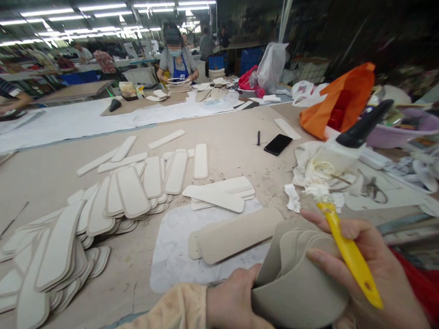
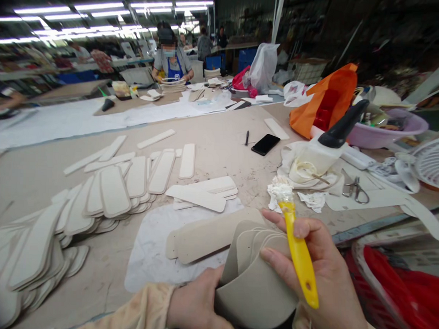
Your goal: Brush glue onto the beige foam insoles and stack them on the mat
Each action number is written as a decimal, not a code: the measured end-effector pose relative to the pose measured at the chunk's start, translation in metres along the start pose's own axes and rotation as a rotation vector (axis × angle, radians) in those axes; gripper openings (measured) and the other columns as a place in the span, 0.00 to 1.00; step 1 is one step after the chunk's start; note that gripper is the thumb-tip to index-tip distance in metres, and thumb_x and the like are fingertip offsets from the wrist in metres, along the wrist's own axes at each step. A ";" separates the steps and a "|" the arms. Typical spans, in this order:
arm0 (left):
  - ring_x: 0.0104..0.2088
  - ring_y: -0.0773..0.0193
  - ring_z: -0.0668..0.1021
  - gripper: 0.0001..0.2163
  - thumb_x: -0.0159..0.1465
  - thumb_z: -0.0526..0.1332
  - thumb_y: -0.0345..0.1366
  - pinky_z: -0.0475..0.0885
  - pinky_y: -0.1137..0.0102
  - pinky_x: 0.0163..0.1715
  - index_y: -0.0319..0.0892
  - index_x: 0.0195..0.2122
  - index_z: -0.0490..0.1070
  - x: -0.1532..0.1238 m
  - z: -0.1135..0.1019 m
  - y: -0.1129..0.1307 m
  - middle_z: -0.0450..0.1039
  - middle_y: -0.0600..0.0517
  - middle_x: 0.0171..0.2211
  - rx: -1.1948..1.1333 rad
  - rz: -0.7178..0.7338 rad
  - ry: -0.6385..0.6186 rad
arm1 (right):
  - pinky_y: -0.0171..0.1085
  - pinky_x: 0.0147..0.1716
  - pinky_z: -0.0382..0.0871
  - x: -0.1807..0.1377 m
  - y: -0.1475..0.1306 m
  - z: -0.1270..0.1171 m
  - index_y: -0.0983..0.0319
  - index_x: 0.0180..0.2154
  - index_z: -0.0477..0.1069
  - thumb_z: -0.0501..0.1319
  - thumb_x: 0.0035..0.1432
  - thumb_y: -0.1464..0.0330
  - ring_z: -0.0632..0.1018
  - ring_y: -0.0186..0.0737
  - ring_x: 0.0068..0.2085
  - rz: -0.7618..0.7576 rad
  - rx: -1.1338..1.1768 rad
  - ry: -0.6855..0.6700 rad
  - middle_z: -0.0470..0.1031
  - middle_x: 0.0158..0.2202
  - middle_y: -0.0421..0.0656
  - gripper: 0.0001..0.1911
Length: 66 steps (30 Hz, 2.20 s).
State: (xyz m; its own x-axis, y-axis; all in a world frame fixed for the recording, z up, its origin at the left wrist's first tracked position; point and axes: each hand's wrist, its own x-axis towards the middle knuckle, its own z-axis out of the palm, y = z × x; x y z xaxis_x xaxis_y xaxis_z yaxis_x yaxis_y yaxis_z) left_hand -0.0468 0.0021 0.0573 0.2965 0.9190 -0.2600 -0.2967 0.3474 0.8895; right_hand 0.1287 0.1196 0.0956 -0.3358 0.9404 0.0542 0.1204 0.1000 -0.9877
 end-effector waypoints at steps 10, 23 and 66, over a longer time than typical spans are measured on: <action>0.47 0.47 0.77 0.38 0.32 0.76 0.49 0.72 0.59 0.45 0.39 0.46 0.75 0.033 -0.005 -0.028 0.77 0.48 0.42 -0.161 -0.188 -0.528 | 0.57 0.56 0.64 0.004 0.003 0.007 0.53 0.37 0.56 0.68 0.49 0.62 0.71 0.56 0.56 -0.032 0.026 0.038 0.72 0.53 0.44 0.21; 0.39 0.55 0.80 0.29 0.48 0.66 0.28 0.74 0.66 0.37 0.39 0.54 0.66 -0.031 -0.099 0.042 0.78 0.45 0.40 -0.238 -0.340 0.054 | 0.48 0.47 0.71 0.048 0.073 0.043 0.56 0.37 0.53 0.66 0.50 0.56 0.76 0.48 0.50 -0.021 0.023 0.098 0.74 0.50 0.52 0.24; 0.60 0.37 0.62 0.55 0.42 0.68 0.51 0.53 0.45 0.58 0.42 0.68 0.39 0.016 -0.055 0.016 0.51 0.32 0.64 1.760 -0.207 0.378 | 0.46 0.47 0.69 0.052 0.090 0.016 0.58 0.40 0.61 0.63 0.57 0.60 0.75 0.49 0.49 -0.504 -0.597 -0.019 0.74 0.48 0.49 0.14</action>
State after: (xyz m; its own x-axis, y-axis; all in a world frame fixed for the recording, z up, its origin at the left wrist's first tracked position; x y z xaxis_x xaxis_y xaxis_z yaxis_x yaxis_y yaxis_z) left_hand -0.0966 0.0326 0.0467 -0.0741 0.9668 -0.2446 0.9917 0.0974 0.0844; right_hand 0.1075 0.1719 0.0077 -0.4990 0.7297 0.4675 0.4295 0.6768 -0.5979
